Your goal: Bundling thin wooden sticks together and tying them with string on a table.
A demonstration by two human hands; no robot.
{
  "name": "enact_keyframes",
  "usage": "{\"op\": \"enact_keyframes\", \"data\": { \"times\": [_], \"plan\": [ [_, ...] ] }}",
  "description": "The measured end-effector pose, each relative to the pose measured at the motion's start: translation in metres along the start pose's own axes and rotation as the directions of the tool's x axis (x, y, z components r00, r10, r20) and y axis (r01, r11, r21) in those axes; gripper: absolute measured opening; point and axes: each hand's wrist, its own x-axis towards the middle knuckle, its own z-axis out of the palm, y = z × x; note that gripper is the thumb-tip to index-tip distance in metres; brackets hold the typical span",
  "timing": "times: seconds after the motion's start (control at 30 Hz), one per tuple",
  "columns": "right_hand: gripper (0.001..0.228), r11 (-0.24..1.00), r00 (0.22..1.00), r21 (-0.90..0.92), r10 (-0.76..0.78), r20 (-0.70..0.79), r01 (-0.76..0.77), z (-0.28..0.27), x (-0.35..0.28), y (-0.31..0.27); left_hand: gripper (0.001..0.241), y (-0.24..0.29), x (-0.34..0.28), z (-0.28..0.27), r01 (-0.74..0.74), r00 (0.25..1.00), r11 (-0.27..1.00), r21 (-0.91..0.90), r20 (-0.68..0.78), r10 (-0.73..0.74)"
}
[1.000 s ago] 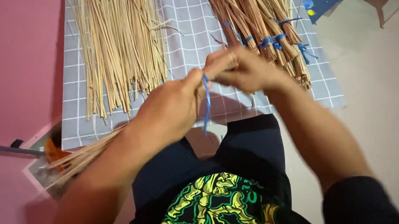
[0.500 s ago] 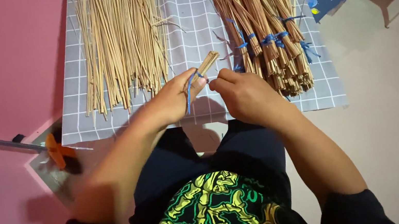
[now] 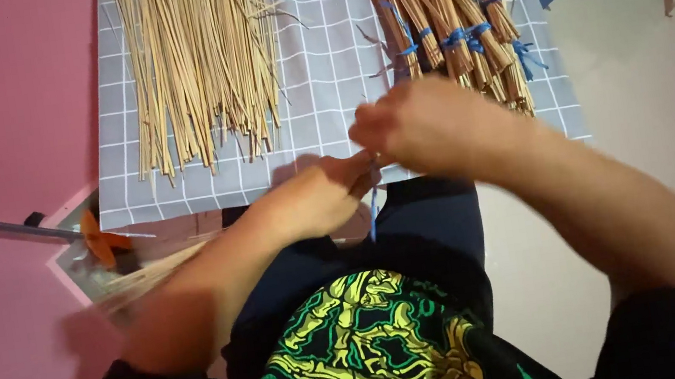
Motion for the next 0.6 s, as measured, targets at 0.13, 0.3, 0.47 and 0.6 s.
{"op": "enact_keyframes", "data": {
  "times": [0.13,0.3,0.47,0.6],
  "plan": [
    [0.039,0.95,0.989,0.283,0.112,0.094,-0.135,-0.007,0.007,0.026,0.035,0.02,0.016,-0.037,0.311,0.945,0.891,-0.33,0.208,-0.253],
    [0.02,0.599,0.939,0.723,0.207,0.275,-0.343,0.01,0.015,0.034,0.039,0.032,-0.002,-0.042,0.263,0.963,0.853,-0.45,0.172,-0.206],
    [0.013,0.225,0.928,0.908,0.214,0.307,-0.352,0.04,0.005,0.027,0.039,0.017,-0.013,-0.009,0.176,0.969,0.735,-0.655,-0.016,-0.246],
    [0.048,-0.212,0.813,0.973,0.58,0.051,0.09,0.145,-0.027,0.007,0.047,0.014,-0.017,-0.003,0.18,0.933,0.514,-0.839,-0.02,-0.359]
  ]
}}
